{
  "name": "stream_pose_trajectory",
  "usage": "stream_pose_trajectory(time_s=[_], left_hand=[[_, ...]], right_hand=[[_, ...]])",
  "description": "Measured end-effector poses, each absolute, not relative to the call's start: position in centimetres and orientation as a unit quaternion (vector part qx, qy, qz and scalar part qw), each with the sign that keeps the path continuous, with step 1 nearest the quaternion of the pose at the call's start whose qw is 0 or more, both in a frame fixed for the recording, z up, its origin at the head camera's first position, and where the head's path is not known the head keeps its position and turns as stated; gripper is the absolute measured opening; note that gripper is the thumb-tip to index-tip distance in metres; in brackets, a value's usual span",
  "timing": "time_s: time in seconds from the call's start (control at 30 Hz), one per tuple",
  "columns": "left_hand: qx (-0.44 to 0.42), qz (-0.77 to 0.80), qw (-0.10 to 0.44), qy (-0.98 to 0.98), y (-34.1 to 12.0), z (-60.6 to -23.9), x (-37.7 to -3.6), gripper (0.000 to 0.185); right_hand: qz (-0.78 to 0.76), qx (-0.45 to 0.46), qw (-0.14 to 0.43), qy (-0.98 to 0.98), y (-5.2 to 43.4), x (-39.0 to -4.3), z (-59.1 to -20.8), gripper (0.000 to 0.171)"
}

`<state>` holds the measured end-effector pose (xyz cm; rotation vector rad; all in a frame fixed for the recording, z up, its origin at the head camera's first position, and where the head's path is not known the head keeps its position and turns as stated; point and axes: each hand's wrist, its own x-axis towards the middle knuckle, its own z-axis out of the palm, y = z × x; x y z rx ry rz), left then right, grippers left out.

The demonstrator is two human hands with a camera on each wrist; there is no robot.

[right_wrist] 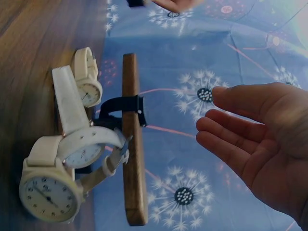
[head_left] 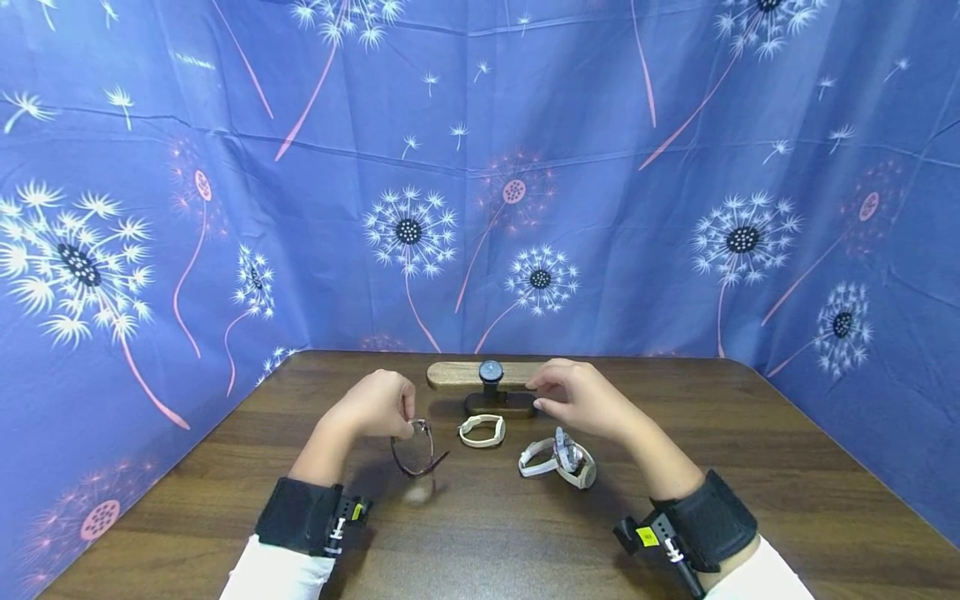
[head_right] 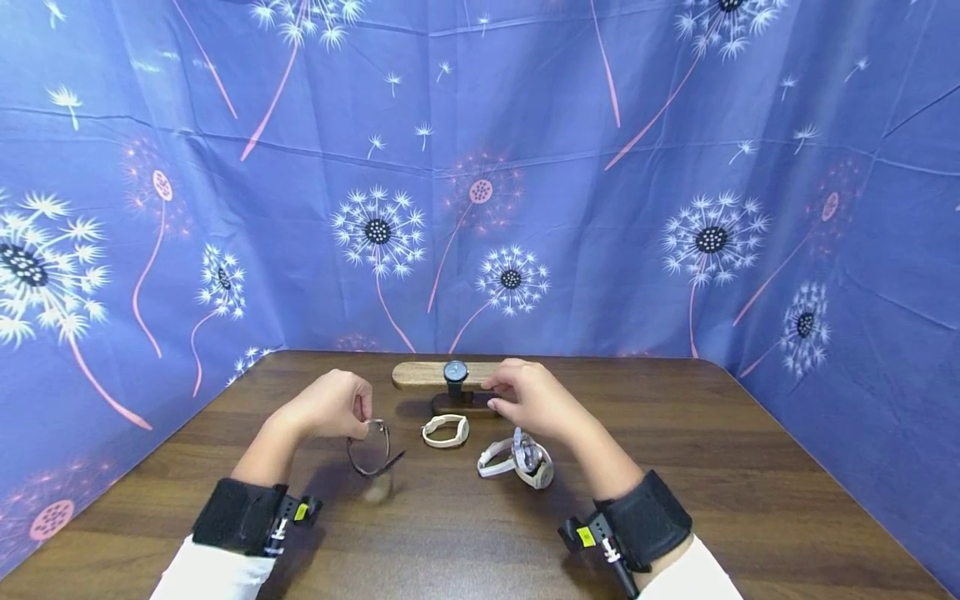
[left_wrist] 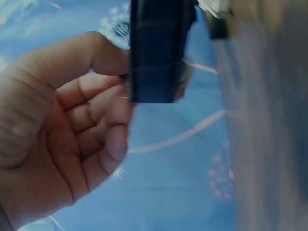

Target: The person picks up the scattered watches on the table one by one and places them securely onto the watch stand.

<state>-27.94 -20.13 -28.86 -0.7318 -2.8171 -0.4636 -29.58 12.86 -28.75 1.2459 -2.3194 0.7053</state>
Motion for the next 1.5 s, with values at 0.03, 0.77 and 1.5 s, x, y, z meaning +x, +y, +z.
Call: stream_pose_trajectory(time_s=[0.03, 0.77, 1.5], left_hand=[[-0.254, -0.151, 0.125, -0.947, -19.7, -28.5, -27.7, 0.019], [-0.382, -0.083, 0.55, -0.738, -9.6, -29.6, -24.6, 0.015], [-0.372, -0.333, 0.271, -0.823, -11.2, -28.3, -24.5, 0.099]], right_hand=[[0.255, 0.447, 0.206, -0.832, 12.7, -29.4, -28.7, 0.019], [0.329, 0.421, 0.221, -0.816, 9.4, -27.9, -29.9, 0.005], [0.431, 0.355, 0.253, -0.79, 10.3, -28.4, -29.6, 0.012]])
